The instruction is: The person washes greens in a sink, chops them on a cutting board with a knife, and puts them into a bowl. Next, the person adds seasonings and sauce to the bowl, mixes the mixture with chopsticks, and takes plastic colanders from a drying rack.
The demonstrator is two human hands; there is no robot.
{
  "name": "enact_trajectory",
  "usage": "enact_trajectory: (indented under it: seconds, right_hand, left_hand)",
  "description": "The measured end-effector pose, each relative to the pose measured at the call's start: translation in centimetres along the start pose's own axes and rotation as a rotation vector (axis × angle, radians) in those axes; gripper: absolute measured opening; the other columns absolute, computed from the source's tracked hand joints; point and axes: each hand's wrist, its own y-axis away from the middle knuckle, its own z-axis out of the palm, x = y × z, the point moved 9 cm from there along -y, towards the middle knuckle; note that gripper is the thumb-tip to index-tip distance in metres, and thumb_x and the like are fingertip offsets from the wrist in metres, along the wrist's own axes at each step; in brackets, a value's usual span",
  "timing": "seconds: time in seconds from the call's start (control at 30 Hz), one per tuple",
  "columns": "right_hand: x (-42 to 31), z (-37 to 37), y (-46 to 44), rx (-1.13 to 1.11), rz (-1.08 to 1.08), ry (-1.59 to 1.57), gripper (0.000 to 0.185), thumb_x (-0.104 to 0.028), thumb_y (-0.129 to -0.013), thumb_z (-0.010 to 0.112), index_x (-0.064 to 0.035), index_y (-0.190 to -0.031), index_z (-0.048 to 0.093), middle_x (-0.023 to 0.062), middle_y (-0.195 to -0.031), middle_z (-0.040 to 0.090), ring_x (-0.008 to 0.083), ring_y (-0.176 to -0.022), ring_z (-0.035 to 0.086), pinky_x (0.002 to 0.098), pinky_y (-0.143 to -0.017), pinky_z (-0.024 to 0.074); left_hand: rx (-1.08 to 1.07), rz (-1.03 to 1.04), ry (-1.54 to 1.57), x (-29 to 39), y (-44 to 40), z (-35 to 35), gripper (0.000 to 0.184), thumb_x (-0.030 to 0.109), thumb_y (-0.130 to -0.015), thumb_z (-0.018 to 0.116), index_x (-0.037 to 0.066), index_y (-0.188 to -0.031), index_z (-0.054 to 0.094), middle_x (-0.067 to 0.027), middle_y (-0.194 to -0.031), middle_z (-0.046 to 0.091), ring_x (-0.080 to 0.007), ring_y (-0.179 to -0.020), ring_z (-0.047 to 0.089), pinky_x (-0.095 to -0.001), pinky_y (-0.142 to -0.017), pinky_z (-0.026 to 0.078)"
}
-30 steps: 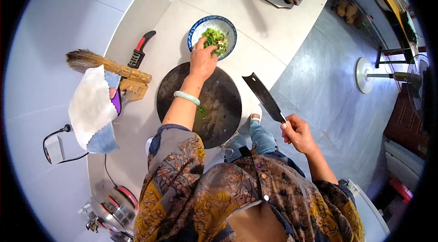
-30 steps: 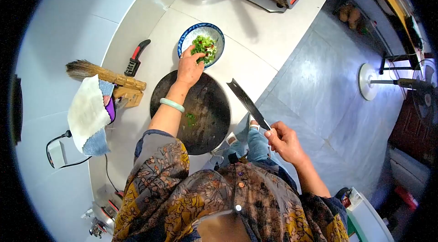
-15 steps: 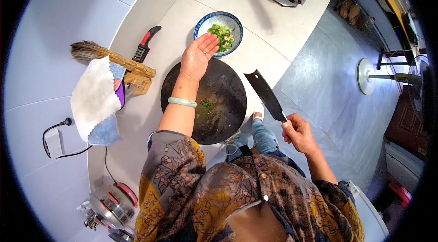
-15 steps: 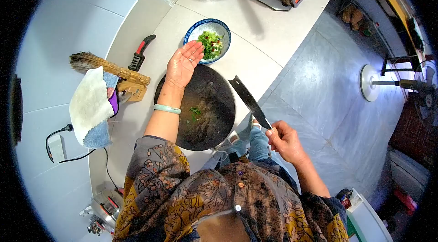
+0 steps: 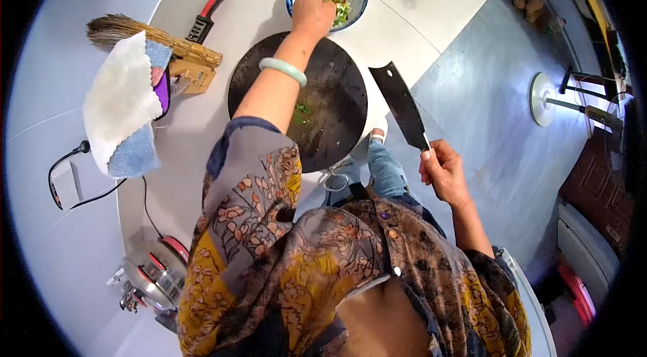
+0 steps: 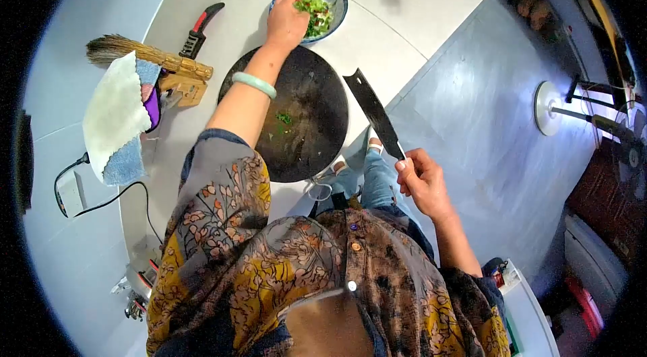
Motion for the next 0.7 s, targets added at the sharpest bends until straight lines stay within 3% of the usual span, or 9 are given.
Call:
enact_trajectory:
  seconds: [0.07, 0.13, 0.23, 0.37, 0.53, 0.7]
  right_hand:
    - [0.3, 0.0, 0.1, -0.004, 0.000, -0.003, 0.028, -0.029, -0.094, 0.060, -0.0015, -0.094, 0.054, 0.0015, -0.065, 0.055, 0.0076, -0.053, 0.050, 0.0233, -0.047, 0.0407]
    - [0.7, -0.1, 0.1, -0.006, 0.006, -0.003, 0.028, -0.029, -0.094, 0.059, -0.0018, -0.094, 0.053, 0.0015, -0.066, 0.054, 0.0075, -0.053, 0.050, 0.0231, -0.047, 0.0406]
    - [0.5, -0.1, 0.0, -0.003, 0.017, -0.023, 0.028, -0.030, -0.093, 0.060, -0.0029, -0.093, 0.053, 0.0012, -0.066, 0.054, 0.0070, -0.053, 0.049, 0.0223, -0.047, 0.0402]
    - [0.9, 0.6, -0.6, -0.061, 0.059, -0.031, 0.029, -0.032, -0.095, 0.056, -0.0040, -0.089, 0.053, 0.0020, -0.067, 0.056, 0.0080, -0.053, 0.050, 0.0232, -0.047, 0.0408]
    - [5.0, 3.6, -3.7, -0.205, 0.159, -0.168, 0.035, -0.038, -0.096, 0.050, -0.0047, -0.087, 0.051, 0.0090, -0.064, 0.055, 0.0151, -0.049, 0.050, 0.0280, -0.046, 0.0419]
    - [6.6, 5.6, -6.9, -0.289, 0.171, -0.135, 0.042, -0.045, -0.094, 0.048, -0.0036, -0.086, 0.052, 0.0090, -0.064, 0.055, 0.0160, -0.047, 0.051, 0.0287, -0.043, 0.0413]
  left_hand:
    - [-0.166, 0.052, 0.079, -0.8, -0.1, 1.7, 0.042, 0.010, -0.078, 0.054, 0.008, -0.120, 0.061, -0.0161, -0.126, 0.052, -0.0318, -0.114, 0.053, -0.0380, -0.100, 0.041]
    - [-0.141, 0.089, -0.027, -0.8, 0.7, 1.6, 0.039, 0.008, -0.078, 0.054, 0.006, -0.116, 0.063, -0.0149, -0.125, 0.053, -0.0309, -0.116, 0.052, -0.0375, -0.101, 0.040]
    - [-0.108, 0.130, -0.009, 0.0, 1.5, 0.4, 0.035, 0.002, -0.075, 0.055, 0.001, -0.109, 0.064, -0.0163, -0.120, 0.056, -0.0326, -0.112, 0.054, -0.0374, -0.100, 0.041]
    - [-0.094, 0.106, 0.246, -0.4, 2.7, -1.6, 0.035, -0.001, -0.076, 0.052, 0.002, -0.108, 0.064, -0.0142, -0.112, 0.059, -0.0279, -0.100, 0.061, -0.0354, -0.090, 0.048]
    - [-0.125, 0.013, 0.245, -1.1, 11.0, -6.9, 0.029, 0.003, -0.078, 0.061, 0.002, -0.107, 0.062, -0.0127, -0.100, 0.059, -0.0228, -0.088, 0.060, -0.0312, -0.081, 0.050]
    - [-0.249, -0.389, 0.073, -6.9, 23.9, -8.8, 0.035, 0.008, -0.076, 0.071, 0.001, -0.108, 0.060, -0.0120, -0.099, 0.058, -0.0221, -0.082, 0.060, -0.0316, -0.072, 0.051]
